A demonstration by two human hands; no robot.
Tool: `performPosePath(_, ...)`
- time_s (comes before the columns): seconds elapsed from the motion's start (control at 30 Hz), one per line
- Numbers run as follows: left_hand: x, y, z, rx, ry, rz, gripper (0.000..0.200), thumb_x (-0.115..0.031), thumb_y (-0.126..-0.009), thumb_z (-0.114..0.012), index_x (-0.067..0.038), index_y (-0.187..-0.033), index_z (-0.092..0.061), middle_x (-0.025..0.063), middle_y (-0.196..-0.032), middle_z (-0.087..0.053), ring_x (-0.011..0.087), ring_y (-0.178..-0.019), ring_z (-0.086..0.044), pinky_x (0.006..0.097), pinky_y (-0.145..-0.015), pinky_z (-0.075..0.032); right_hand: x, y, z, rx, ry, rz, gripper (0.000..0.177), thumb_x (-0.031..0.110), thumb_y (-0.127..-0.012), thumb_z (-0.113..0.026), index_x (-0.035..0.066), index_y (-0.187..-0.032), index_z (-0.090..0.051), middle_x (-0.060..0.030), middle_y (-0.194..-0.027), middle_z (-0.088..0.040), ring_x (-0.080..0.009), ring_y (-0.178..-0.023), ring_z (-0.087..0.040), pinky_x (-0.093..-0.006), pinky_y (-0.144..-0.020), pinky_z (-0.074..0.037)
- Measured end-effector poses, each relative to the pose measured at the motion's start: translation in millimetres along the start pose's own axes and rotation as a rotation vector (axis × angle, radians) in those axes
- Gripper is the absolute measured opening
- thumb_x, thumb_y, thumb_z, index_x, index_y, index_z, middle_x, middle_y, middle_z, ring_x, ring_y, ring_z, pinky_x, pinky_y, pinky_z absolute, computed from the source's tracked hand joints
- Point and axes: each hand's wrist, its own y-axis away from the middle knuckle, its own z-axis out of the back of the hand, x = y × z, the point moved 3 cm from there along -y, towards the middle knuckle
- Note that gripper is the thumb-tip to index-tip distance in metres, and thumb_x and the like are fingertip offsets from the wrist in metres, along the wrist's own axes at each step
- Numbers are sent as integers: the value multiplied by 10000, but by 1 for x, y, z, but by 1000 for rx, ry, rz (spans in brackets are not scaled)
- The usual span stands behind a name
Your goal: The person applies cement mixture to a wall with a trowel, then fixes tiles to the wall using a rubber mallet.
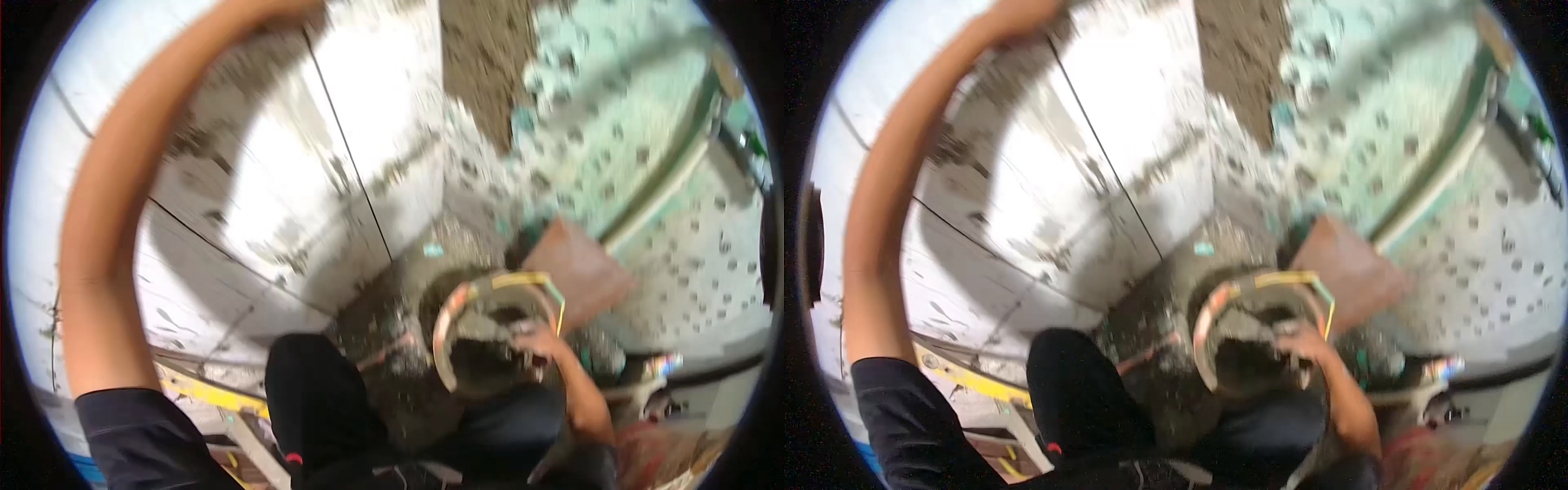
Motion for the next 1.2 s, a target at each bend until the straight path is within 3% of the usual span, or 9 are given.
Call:
performPosePath(0.03,-4,4,6,-63,-2,-55,250,-250,-707,-593,-26,-785,-672,173,-775,-648,313,-774,-632,412,-715,-477,13,8,12,65,-140,-187,421,117,-730,-651,-8,-1128,-599,-83,-927,-654,-158,-818,-613,-295,-778,-480)
performPosePath(0.17,-9,17,23,-71,49,-96,106,-119,-659,-602,-24,-686,-643,98,-782,-631,236,-894,-581,389,-790,-420,91,13,48,-49,-592,106,381,56,-742,-603,-22,-1112,-560,-57,-859,-626,-132,-564,-556,-278,-493,-468)
performPosePath(0.2,-9,16,23,-50,38,-83,104,-122,-667,-600,-32,-690,-645,88,-797,-629,223,-927,-564,385,-813,-402,116,3,61,50,-673,263,399,71,-733,-583,-12,-1120,-528,-66,-840,-604,-144,-555,-554,-283,-502,-476)
performPosePath(0.33,-8,16,22,-27,44,-76,102,-126,-677,-593,-44,-705,-648,76,-821,-629,210,-981,-541,382,-847,-374,265,-16,106,-269,-667,581,454,138,-755,-536,38,-1191,-459,-85,-887,-552,-134,-651,-533,-241,-510,-436)
performPosePath(0.4,-8,16,25,-17,56,-75,103,-126,-675,-596,-42,-708,-647,83,-818,-632,221,-974,-548,387,-843,-377,332,-34,124,-283,-585,767,431,121,-804,-489,42,-1225,-437,-67,-827,-573,-104,-531,-496,-235,-465,-404)
performPosePath(0.57,-9,19,31,-34,84,-48,98,-124,-674,-608,-38,-701,-646,95,-818,-640,241,-965,-560,397,-863,-375,443,-85,123,-801,-276,1076,456,175,-788,-542,68,-1230,-517,-108,-866,-606,-157,-638,-560,-293,-598,-465)
performPosePath(0.73,-7,21,33,-3,105,-50,116,-152,-674,-639,-38,-682,-652,106,-811,-640,249,-959,-564,399,-874,-381,468,-151,94,-1101,56,1132,506,168,-810,-577,57,-1289,-455,-151,-1006,-564,-276,-816,-571,-367,-761,-458)
performPosePath(0.87,-7,21,30,-23,102,-65,139,-175,-672,-661,-36,-663,-655,107,-790,-635,249,-949,-564,403,-866,-386,468,-155,68,-1080,136,910,491,215,-796,-641,50,-1240,-509,-193,-997,-516,-376,-849,-554,-420,-768,-455)
performPosePath(1.2,-7,18,33,51,105,-30,107,-112,-673,-633,-48,-750,-669,87,-858,-658,230,-990,-576,403,-896,-379,442,-106,96,-1013,479,735,457,249,-780,-654,99,-1202,-566,-176,-900,-507,-372,-792,-570,-442,-750,-463)
